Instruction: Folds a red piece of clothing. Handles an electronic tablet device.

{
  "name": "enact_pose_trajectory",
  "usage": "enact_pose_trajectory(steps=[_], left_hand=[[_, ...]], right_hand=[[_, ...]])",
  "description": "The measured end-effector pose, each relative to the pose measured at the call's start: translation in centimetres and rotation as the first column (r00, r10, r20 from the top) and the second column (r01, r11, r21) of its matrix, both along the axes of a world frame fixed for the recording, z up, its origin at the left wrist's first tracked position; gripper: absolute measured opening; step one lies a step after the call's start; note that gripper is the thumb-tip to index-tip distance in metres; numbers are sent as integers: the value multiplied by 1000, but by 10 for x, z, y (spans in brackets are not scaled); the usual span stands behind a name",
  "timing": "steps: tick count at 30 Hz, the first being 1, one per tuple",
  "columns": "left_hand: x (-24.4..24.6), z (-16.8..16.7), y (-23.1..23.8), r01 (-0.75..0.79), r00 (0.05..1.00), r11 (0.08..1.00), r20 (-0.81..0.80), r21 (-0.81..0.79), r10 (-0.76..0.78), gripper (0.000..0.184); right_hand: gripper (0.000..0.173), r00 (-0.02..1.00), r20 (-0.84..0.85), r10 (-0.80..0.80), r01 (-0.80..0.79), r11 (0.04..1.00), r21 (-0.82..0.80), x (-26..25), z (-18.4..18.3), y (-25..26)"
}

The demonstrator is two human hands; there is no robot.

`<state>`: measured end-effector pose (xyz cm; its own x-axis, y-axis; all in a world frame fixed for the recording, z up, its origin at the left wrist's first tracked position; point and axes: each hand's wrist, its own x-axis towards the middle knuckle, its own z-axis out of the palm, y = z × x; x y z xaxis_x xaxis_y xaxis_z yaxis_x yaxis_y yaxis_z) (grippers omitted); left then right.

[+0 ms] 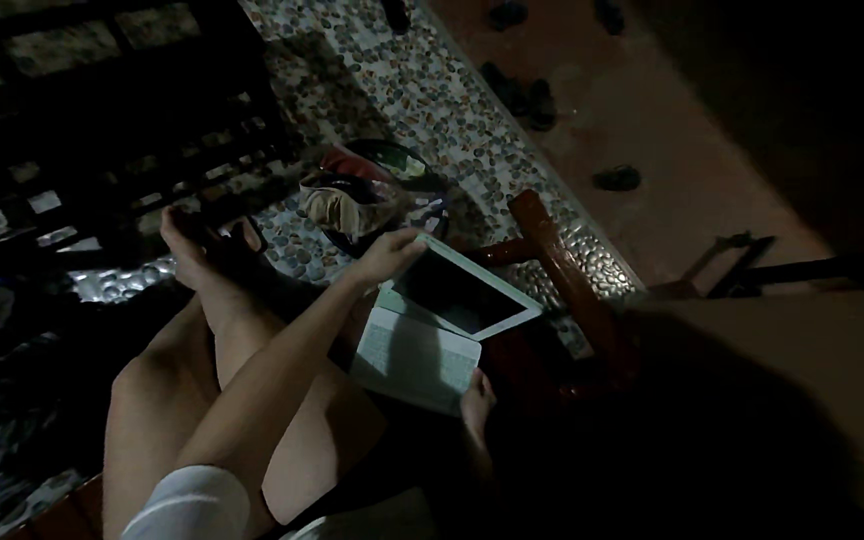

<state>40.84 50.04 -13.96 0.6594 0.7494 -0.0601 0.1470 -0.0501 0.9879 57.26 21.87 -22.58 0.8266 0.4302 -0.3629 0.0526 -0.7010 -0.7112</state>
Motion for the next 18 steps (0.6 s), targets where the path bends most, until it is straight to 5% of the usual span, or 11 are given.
enact_pose_trajectory(steps=[6, 9, 13, 18], left_hand=[[6, -19, -36, -273, 957, 949, 61, -157, 285, 46], [-6, -40, -54, -442, 897, 885, -58, -148, 439, 65], [-32, -67, -74, -263, 908, 952, -373, -157, 190, 50], [-38, -71, -79, -261, 886, 956, -426, -132, 183, 46]], right_hand=[[34, 983, 152, -101, 95, 994, 51, -29, -13, -9], [33, 981, 178, -70, 68, 998, 16, -32, -18, -13], [37, 981, 194, 1, -25, 992, 122, -13, -27, -20], [45, 950, 238, 200, -272, 906, 323, 39, -4, 23]])
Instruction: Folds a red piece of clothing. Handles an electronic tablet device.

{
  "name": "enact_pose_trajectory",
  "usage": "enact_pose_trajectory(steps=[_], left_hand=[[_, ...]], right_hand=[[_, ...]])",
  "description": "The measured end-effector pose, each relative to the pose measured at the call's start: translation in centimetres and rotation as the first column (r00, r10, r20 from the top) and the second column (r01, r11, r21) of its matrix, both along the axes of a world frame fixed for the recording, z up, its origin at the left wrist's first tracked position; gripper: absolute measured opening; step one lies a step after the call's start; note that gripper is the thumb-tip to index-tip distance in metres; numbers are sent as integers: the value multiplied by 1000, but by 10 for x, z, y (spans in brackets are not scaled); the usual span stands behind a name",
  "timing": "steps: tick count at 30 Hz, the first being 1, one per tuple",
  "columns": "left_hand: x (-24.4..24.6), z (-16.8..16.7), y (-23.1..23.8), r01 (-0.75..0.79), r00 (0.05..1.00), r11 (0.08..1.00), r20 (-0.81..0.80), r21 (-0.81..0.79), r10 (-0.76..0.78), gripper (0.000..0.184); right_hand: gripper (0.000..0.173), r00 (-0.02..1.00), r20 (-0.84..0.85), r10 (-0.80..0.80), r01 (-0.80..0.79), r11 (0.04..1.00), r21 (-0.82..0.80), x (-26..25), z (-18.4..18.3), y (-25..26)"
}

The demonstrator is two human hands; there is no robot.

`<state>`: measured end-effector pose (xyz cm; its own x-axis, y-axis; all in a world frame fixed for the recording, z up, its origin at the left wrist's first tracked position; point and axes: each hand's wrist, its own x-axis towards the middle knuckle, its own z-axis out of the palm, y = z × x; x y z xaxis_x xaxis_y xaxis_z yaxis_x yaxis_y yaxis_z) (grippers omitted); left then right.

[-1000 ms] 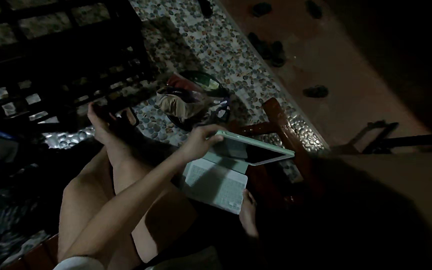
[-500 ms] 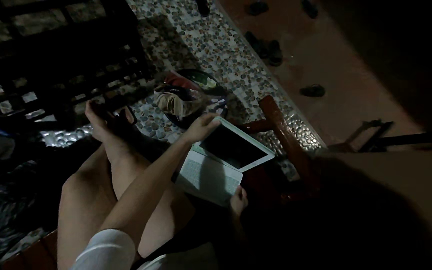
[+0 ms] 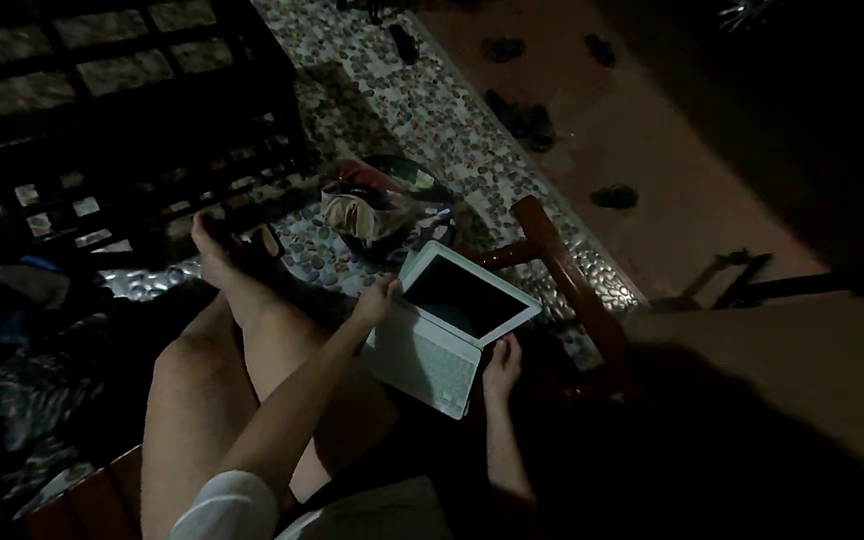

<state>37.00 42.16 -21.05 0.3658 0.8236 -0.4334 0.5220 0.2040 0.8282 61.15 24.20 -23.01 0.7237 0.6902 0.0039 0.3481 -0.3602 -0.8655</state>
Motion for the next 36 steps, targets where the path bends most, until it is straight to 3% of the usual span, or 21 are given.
enact_pose_trajectory(steps=[4, 8, 12, 15, 17, 20, 22, 24, 27, 29, 31, 34, 36], left_hand=[[-33, 19, -12, 143, 988, 989, 48, 34, -144, 45], [-125, 77, -97, 38, 973, 990, 219, 136, -68, 41], [-236, 106, -206, -173, 950, 985, 270, 31, 158, 38], [-293, 101, -275, -465, 872, 885, 181, 16, 455, 36], [-312, 96, -308, -600, 790, 800, 174, 24, 588, 36], [-318, 95, -340, -681, 718, 733, 205, 8, 665, 35], [-315, 91, -356, -700, 689, 713, 221, -41, 690, 34], [-320, 87, -362, -718, 664, 694, 247, -53, 706, 34], [-336, 72, -351, -782, 614, 623, 217, 35, 759, 34], [-353, 56, -333, -824, 555, 532, 87, 195, 828, 42], [-370, 45, -302, -731, 525, 530, -141, 429, 839, 58], [-387, 42, -249, -477, 490, 672, -463, 566, 738, 72], [-401, 41, -228, -368, 478, 770, -604, 522, 638, 50]], right_hand=[[34, 998, 45, 34, -33, 999, -15, 15, 11, 23], [40, 995, -97, 2, -3, 1000, -9, 14, 9, 12], [43, 972, -196, -130, 126, 991, -37, 6, 10, -2], [45, 970, -195, -143, 144, 990, -6, 5, 2, -19], [44, 977, -194, -85, 81, 996, -28, 11, 1, -27], [45, 985, -171, 12, -37, 989, -144, 8, 15, -41], [47, 998, -36, -43, 38, 993, -113, -6, 42, -55], [47, 988, 43, -148, 147, 989, 27, -22, 70, -64], [44, 973, 31, -231, 216, 945, 247, -45, 104, -47], [44, 986, 98, -133, 78, 900, 429, -55, 94, -32], [43, 976, 215, 34, -123, 901, 416, -77, 94, -18], [38, 891, 335, 306, -421, 832, 362, -136, 100, -7], [31, 788, 369, 493, -609, 714, 346, -188, 111, -20]])
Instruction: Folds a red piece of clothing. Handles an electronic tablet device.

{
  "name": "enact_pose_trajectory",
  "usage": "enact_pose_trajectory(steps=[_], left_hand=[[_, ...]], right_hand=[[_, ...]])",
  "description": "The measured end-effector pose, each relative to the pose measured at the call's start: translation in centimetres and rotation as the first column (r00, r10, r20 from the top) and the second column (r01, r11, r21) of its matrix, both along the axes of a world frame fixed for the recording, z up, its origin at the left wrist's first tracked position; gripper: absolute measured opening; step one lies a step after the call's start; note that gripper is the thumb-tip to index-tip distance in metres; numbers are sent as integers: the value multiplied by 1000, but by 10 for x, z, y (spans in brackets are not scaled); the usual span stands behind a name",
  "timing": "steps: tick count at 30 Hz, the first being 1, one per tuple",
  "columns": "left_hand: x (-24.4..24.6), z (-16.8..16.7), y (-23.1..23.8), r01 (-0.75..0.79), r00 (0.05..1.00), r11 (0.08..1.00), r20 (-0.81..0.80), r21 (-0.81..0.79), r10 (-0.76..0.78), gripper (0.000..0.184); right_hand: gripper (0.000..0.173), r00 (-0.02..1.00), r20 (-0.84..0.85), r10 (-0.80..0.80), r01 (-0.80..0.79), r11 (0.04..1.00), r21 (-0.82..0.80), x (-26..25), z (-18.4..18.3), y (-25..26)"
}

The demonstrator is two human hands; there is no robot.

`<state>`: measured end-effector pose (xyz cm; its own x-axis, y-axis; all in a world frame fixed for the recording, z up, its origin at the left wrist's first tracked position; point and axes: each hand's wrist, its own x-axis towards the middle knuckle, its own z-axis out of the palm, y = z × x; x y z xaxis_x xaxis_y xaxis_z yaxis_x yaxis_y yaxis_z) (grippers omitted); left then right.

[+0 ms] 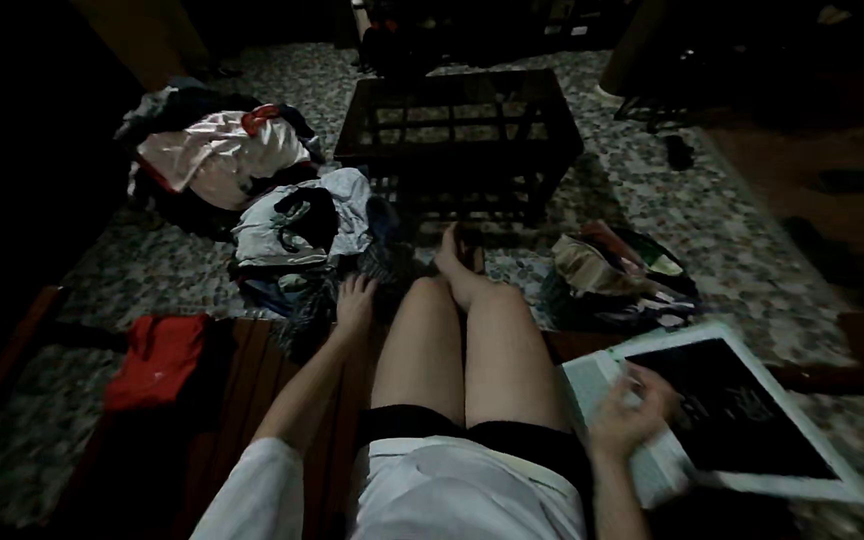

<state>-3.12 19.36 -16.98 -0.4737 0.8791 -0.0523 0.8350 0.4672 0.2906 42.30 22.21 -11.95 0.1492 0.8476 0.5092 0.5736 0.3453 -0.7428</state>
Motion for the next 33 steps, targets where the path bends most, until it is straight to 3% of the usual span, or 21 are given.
enact_pose_trajectory(steps=[1, 3, 6, 7, 9, 10, 12, 13, 15, 18, 19, 21, 23, 26, 31, 33], left_hand=[[-5, 5, 7, -14, 1000, 999, -8, -46, 14, 37], [-7, 38, 21, -83, 995, 997, 50, -7, 83, 30], [15, 111, 14, -128, 985, 942, 148, 309, 85, 35], [34, 138, 1, -118, 985, 898, 163, 423, 53, 38], [74, 192, -36, -67, 984, 765, 171, 640, -58, 40], [90, 212, -57, -37, 978, 691, 168, 722, -124, 40], [104, 236, -91, -2, 955, 560, 168, 829, -246, 33], [103, 239, -103, 6, 939, 518, 173, 856, -297, 29], [99, 236, -114, 17, 925, 526, 187, 850, -332, 24], [86, 216, -119, -15, 947, 607, 207, 795, -247, 27], [81, 210, -122, -24, 955, 610, 198, 792, -219, 28], [78, 211, -129, -40, 968, 591, 178, 805, -178, 27], [93, 222, -134, -162, 941, 520, 291, 839, -175, 19], [111, 238, -138, -340, 844, 442, 476, 830, -246, 25], [126, 248, -120, -486, 829, 180, 516, 855, -214, 29], [107, 244, -117, -432, 830, 211, 478, 877, -287, 29]], right_hand=[[28, 994, 17, 113, -113, 993, 30, -22, 4, -7], [25, 938, 101, 331, -338, 940, 55, -53, 6, -15], [21, 821, 235, 520, -543, 839, 43, -88, 6, -23], [26, 782, 241, 575, -583, 811, -43, -97, 6, -22], [68, 716, 170, 677, -587, 716, -379, -112, 16, -17], [87, 713, 117, 692, -578, 674, -460, -121, 20, -14], [98, 744, -10, 668, -593, 654, -470, -133, 29, -17], [99, 746, -122, 655, -643, 660, -388, -133, 34, -22], [82, 696, -294, 655, -715, 671, -198, -123, 46, -31], [51, 645, -251, 722, -757, 649, -78, -80, 66, -33], [48, 635, -235, 736, -766, 640, -65, -64, 72, -32], [37, 688, -185, 702, -722, 687, -82, -33, 86, -38], [36, 723, -115, 681, -688, 725, -28, -8, 97, -47], [44, 714, -95, 694, -690, 720, 79, 19, 118, -54], [40, 793, -36, 608, -596, 787, 162, 15, 123, -42], [31, 850, -14, 526, -518, 840, 160, -1, 116, -26]])
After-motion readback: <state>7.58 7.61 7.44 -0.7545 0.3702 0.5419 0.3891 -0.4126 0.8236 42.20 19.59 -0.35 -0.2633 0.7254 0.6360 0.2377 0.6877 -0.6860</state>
